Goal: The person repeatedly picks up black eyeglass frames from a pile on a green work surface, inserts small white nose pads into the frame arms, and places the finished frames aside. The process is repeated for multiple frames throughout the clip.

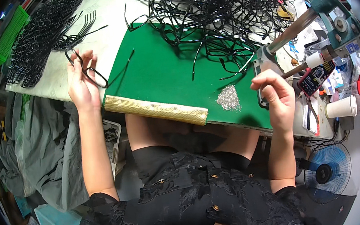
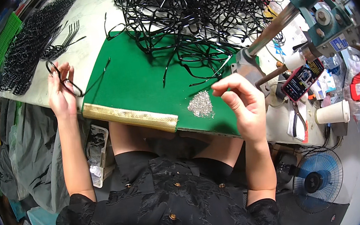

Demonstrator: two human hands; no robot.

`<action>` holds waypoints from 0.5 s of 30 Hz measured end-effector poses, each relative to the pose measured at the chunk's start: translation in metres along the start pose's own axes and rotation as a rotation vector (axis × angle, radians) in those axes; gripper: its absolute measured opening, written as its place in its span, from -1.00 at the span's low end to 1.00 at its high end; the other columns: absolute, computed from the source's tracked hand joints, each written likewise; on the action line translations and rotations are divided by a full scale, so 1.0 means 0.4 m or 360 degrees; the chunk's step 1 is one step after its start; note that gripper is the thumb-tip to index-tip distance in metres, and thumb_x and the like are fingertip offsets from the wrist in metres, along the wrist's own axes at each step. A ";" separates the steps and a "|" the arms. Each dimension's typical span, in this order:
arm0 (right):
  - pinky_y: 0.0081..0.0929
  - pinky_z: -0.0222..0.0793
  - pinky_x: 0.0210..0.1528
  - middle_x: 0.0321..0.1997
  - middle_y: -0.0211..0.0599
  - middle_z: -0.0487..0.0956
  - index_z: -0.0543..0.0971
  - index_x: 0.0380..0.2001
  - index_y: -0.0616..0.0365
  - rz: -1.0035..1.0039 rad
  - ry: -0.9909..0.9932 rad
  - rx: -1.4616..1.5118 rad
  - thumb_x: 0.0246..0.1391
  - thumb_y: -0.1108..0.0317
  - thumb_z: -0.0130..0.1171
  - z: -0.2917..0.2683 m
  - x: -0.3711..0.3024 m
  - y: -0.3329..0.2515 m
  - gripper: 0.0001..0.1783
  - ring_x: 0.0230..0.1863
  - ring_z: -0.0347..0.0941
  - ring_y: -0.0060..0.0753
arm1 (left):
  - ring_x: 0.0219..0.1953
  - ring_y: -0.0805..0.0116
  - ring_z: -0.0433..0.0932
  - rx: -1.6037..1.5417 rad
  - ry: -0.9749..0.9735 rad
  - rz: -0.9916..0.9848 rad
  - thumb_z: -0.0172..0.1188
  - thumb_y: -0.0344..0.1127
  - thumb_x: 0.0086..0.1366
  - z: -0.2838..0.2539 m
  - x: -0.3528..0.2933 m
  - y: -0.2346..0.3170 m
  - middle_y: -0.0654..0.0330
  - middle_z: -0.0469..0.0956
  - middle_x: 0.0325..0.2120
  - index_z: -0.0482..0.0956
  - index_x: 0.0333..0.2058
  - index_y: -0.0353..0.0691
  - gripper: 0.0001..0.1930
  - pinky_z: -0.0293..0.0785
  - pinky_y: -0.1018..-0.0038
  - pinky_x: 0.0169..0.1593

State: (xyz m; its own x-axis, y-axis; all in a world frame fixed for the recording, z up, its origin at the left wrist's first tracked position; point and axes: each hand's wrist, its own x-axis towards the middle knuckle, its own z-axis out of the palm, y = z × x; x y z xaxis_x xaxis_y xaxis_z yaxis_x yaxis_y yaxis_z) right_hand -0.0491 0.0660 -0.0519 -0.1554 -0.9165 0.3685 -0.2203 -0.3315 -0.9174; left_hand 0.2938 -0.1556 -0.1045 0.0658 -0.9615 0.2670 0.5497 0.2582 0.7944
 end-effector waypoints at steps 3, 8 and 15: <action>-0.61 0.29 -0.15 -0.34 -0.31 0.49 0.54 -0.31 0.34 0.0166 -0.0024 -0.0026 0.12 0.42 0.13 0.000 -0.022 0.020 -0.84 -0.26 0.41 -0.52 | 0.05 0.34 0.33 0.0541 0.0539 -0.0141 0.02 -0.45 0.31 -0.081 0.020 -0.043 0.04 0.37 0.00 0.20 0.13 -0.35 -0.57 0.20 0.36 0.19; -0.60 0.30 -0.18 -0.37 -0.31 0.49 0.54 -0.34 0.33 0.0283 0.0131 -0.0040 0.12 0.45 0.12 -0.038 -0.079 0.048 -0.87 -0.30 0.42 -0.52 | 0.17 0.27 0.26 0.1142 0.0519 0.0493 0.11 -0.53 0.12 -0.005 0.006 -0.091 0.05 0.25 0.13 0.24 0.13 -0.34 -0.44 0.09 0.35 0.26; -0.60 0.31 -0.20 -0.38 -0.30 0.49 0.54 -0.35 0.33 0.0232 0.0110 -0.0015 0.13 0.46 0.12 -0.022 -0.076 0.020 -0.88 -0.32 0.42 -0.51 | -0.07 0.03 0.44 0.2715 -0.0809 0.1046 0.22 -0.32 0.07 0.183 0.267 -0.296 -0.01 0.49 -0.17 0.44 -0.11 -0.24 -0.62 0.40 0.26 -0.03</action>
State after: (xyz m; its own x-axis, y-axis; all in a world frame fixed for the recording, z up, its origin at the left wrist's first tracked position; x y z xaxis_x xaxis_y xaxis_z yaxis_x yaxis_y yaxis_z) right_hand -0.0546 0.0934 -0.0692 -0.2521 -0.9371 0.2416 -0.1995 -0.1940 -0.9605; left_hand 0.1746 -0.2821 -0.1302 -0.4992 -0.6527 0.5699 -0.7739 0.6317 0.0455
